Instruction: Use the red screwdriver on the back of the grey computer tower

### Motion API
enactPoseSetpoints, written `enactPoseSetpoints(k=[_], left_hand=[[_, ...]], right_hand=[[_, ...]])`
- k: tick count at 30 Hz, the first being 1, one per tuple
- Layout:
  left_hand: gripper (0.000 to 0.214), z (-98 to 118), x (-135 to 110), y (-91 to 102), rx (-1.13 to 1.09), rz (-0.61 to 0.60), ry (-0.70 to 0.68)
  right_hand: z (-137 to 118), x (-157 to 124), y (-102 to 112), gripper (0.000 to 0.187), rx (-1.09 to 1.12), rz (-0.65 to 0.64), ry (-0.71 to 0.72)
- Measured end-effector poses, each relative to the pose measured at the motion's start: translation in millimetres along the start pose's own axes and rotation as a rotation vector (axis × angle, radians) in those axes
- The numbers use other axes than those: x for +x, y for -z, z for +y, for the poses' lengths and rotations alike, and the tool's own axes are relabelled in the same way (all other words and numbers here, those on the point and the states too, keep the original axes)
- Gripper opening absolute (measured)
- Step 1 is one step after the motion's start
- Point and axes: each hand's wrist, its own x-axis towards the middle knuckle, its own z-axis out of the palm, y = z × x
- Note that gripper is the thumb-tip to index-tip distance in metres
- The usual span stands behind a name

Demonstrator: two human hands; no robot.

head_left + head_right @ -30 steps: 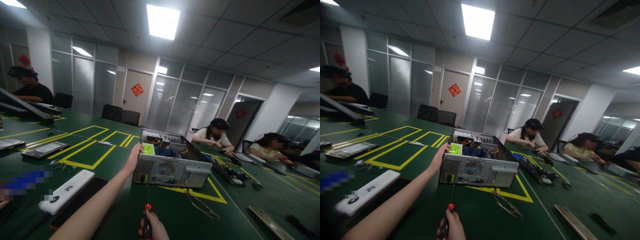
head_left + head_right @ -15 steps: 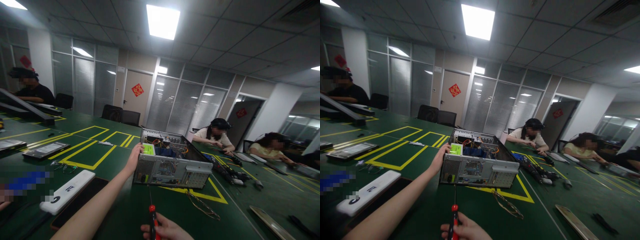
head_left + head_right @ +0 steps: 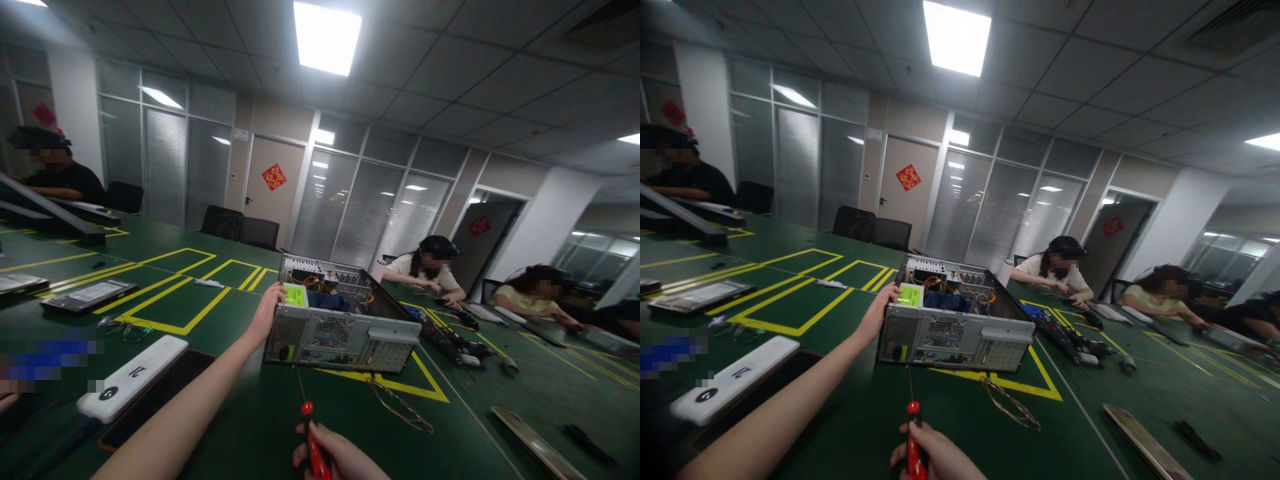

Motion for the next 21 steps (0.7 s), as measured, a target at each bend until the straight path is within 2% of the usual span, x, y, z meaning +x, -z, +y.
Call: enactPoseSetpoints(k=[6, 11, 14, 16, 19, 21], left_hand=[[0.039, 0.9, -0.1, 0.2, 0.002, -0.009, 0.009], [0.039, 2.6, -0.7, 1.0, 0.009, -0.017, 0.013], [0.039, 2.9, -0.8, 0.8, 0.002, -0.014, 0.011], [0.039, 2.6, -0.6, 0.4, -0.008, -0.010, 0.012], [0.039, 1.9, -0.3, -0.2, -0.021, -0.013, 0.018], [0.038, 1.3, -0.3, -0.3, -0.023, -0.008, 0.019]], right_hand=[[-11.0, -16.9, 1.7, 0.067, 0.056, -0.241, -0.003], [-14.5, -18.5, 2.3, 0.095, -0.017, -0.235, -0.012], [-12.3, -15.3, 3.0, 0.103, -0.057, -0.197, -0.013], [-13.0, -16.4, -0.5, 0.094, -0.084, -0.165, 0.000], [-17.9, -23.4, -13.0, 0.067, -0.109, -0.071, 0.008], [-20.9, -28.2, -22.3, 0.064, -0.095, -0.004, -0.004]])
